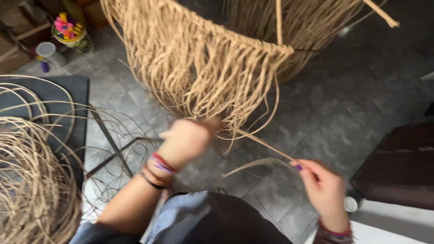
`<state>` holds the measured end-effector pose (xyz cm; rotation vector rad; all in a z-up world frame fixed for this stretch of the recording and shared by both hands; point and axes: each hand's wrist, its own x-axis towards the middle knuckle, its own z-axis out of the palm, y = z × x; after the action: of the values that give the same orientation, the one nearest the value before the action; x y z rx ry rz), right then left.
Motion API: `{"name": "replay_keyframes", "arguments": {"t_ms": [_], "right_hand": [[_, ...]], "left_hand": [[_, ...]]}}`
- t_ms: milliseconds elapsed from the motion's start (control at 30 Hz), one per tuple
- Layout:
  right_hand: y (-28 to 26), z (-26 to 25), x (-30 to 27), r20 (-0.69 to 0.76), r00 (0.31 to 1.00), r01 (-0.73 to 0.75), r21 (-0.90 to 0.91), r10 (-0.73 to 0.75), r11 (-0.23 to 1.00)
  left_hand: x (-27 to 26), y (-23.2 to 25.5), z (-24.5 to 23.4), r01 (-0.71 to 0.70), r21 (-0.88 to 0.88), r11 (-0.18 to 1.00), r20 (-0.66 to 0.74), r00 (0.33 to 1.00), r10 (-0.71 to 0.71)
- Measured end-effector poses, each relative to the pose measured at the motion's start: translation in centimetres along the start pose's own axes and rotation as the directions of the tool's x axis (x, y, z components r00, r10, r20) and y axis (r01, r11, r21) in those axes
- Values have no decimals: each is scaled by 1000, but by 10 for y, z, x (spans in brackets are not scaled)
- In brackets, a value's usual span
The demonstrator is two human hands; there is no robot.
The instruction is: Weaving natural fiber strands onto a circular frame to create a furniture piece
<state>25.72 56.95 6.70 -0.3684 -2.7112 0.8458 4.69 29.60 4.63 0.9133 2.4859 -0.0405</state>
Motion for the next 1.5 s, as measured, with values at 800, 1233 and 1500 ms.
{"name": "replay_keyframes", "arguments": {"t_ms": [800,1233,1500], "right_hand": [[60,-83,49,81,986,157,-194,-143,968],[53,-89,150,99,985,147,-86,-138,985],[31,-68,199,234,897,384,8,-375,923]], "left_hand": [[12,84,-24,-329,-230,916,-456,868,197],[87,52,-83,-440,-32,897,-459,804,378],[110,127,-102,-701,-321,636,-625,662,414]]}}
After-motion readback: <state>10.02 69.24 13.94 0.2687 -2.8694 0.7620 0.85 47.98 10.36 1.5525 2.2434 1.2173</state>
